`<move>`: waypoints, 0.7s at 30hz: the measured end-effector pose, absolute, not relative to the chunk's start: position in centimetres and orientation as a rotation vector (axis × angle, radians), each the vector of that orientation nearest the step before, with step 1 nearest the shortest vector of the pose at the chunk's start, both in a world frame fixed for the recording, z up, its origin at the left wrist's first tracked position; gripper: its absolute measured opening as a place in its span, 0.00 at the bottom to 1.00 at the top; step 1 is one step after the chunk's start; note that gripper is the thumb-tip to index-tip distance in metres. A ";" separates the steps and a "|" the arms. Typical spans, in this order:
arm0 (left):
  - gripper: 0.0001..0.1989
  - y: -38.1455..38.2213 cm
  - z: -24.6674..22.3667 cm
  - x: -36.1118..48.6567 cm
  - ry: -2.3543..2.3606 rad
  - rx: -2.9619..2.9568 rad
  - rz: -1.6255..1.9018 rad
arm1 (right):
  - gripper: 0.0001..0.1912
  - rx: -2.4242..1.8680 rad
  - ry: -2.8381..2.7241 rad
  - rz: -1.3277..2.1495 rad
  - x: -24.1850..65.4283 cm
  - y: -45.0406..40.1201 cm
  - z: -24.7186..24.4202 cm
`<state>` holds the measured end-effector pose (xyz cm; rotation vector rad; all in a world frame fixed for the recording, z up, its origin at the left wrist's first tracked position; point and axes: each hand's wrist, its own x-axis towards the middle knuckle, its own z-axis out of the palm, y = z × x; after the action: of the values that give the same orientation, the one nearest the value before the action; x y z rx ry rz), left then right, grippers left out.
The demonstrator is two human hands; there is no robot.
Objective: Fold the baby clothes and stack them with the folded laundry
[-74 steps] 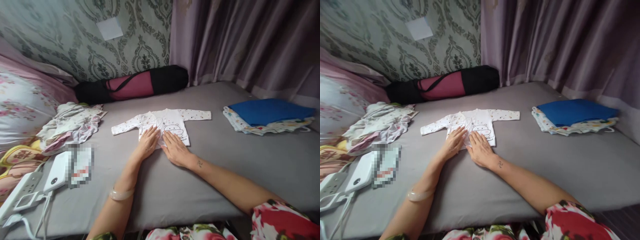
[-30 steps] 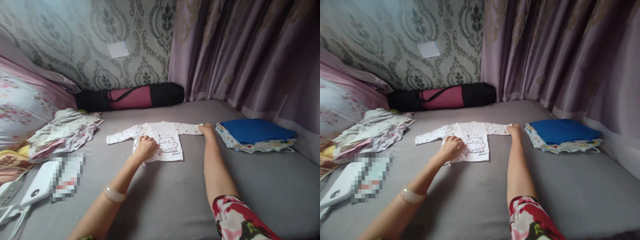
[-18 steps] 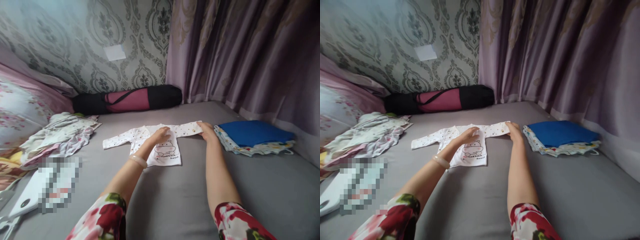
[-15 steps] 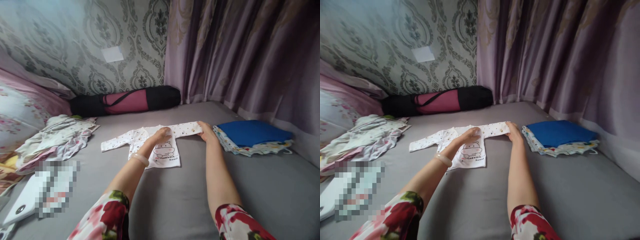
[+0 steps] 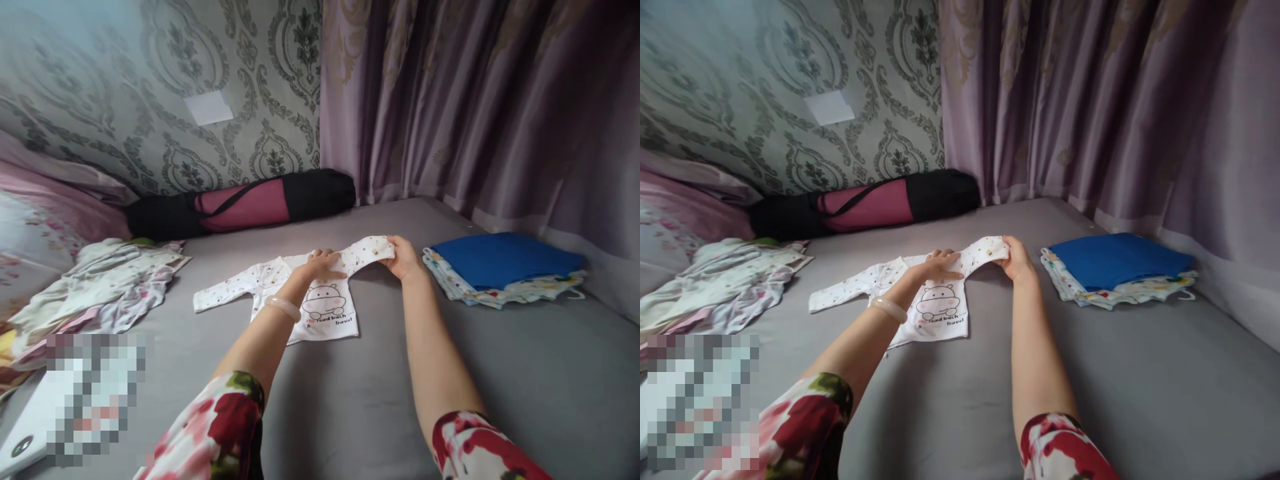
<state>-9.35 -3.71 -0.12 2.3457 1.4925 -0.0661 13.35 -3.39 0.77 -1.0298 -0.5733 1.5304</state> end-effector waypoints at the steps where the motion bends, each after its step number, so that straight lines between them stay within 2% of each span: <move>1: 0.41 -3.6 0.2 -9.2 1.494 2.340 -0.092 | 0.10 -1.008 -0.578 1.543 13.0 -3.4 0.9; 6: 0.44 -3.3 2.0 -8.5 1.522 2.278 -0.247 | 0.10 -0.933 -0.537 1.608 10.5 -3.5 1.5; 11: 0.40 -3.3 2.1 -8.0 1.548 2.264 -0.221 | 0.10 -0.949 -0.528 1.623 9.2 -3.7 1.9; 16: 0.40 -4.4 0.6 -9.5 1.589 2.250 0.162 | 0.11 -0.985 -0.538 1.596 9.2 -4.0 2.3; 21: 0.30 -8.4 -0.4 -13.4 1.621 1.921 0.661 | 0.11 -1.043 -0.555 1.562 8.3 -4.4 2.6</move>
<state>-13.38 -8.43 -0.42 1.9208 1.6206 0.6611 8.33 -4.36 2.58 -1.0427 -0.5548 1.5622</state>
